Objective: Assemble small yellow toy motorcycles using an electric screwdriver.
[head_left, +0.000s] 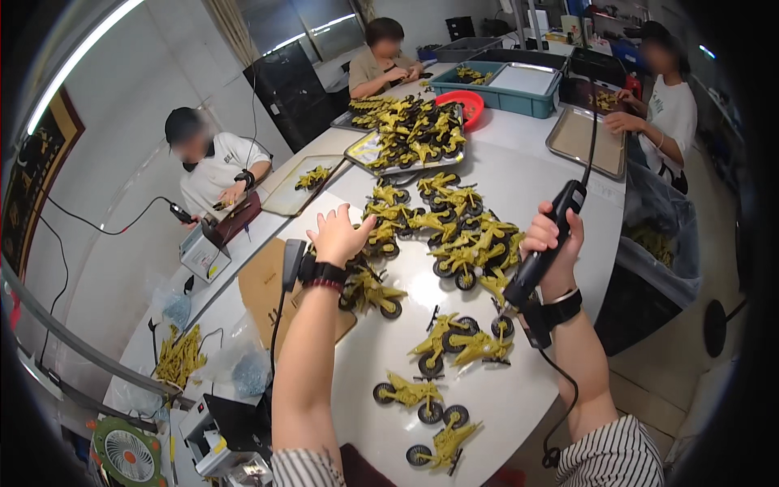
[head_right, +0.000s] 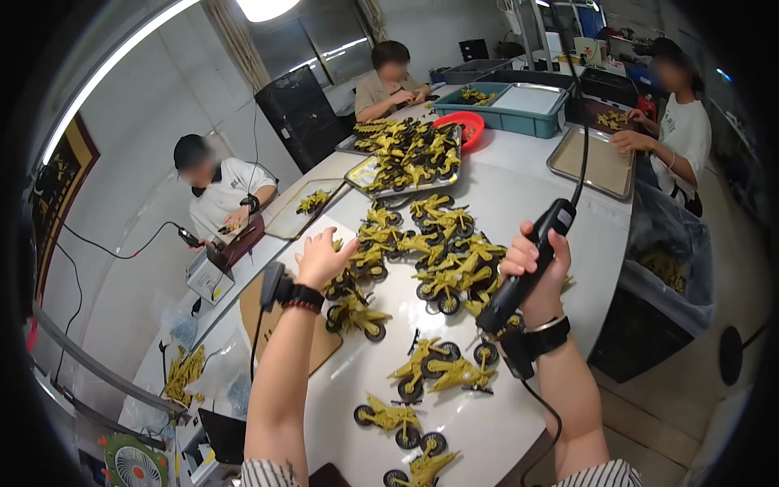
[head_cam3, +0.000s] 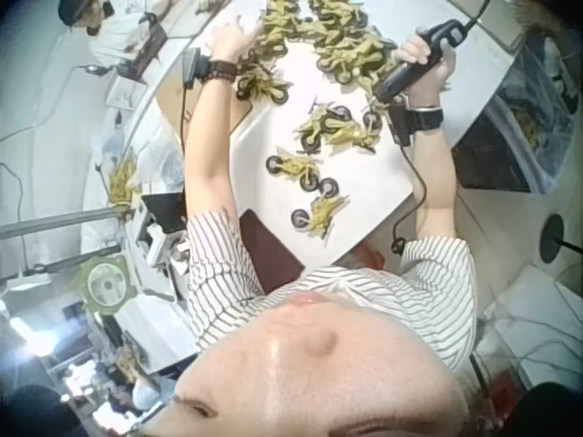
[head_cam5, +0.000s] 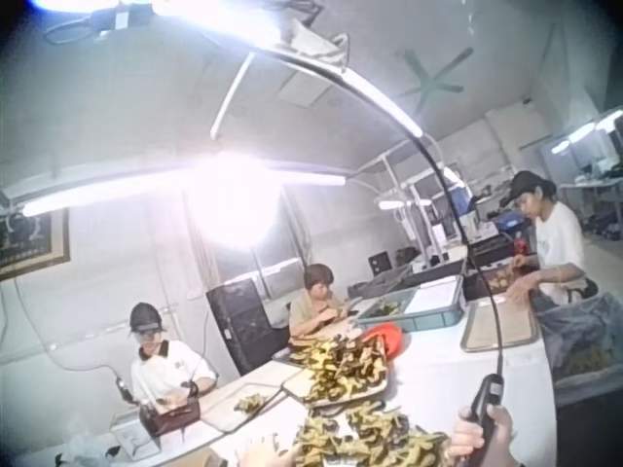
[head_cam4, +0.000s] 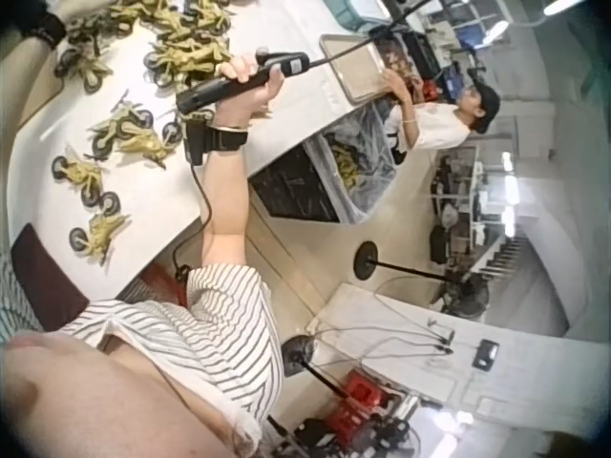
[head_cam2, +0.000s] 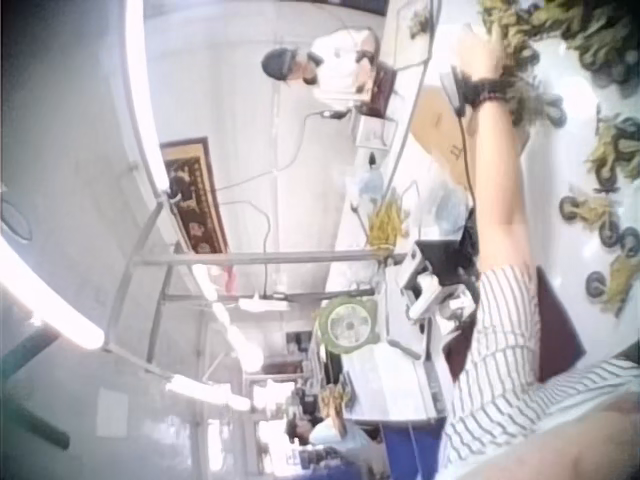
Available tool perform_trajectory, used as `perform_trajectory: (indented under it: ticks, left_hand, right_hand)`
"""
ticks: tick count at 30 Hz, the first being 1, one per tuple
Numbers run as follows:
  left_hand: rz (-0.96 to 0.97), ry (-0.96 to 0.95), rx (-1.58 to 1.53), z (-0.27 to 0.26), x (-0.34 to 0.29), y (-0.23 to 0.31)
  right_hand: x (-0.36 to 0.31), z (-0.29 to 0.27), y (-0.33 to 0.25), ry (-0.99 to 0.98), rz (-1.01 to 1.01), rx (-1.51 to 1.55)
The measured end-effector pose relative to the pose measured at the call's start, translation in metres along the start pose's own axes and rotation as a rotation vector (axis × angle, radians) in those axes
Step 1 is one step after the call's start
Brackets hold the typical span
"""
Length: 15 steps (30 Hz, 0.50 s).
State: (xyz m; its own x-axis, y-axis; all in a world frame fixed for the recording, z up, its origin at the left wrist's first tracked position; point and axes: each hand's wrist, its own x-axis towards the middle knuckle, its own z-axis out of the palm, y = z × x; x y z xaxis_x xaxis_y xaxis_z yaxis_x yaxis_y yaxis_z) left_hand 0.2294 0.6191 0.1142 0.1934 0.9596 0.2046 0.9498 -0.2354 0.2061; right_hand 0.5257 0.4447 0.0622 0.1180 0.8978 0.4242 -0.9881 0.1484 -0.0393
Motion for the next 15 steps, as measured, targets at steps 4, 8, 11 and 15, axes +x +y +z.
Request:
perform_trajectory:
  ticks: [4,8,11,15]
  left_hand:
    - [0.000,-0.079,-0.130,0.063,0.082,-0.025]
    - [0.160,-0.132,-0.188,0.096,0.122,-0.001]
    - [0.289,-0.193,-0.175,0.136,0.139,-0.011]
    - [0.346,-0.350,-0.301,0.128,0.115,0.002]
  right_hand:
    - [-0.006,-0.008,-0.002,-0.056,-0.017,-0.061]
    - [-0.012,-0.017,-0.005,-0.028,-0.031,-0.088]
    - [-0.009,-0.019,0.004,0.015,-0.011,-0.090]
    - [-0.006,-0.022,0.005,0.040,0.009,-0.112]
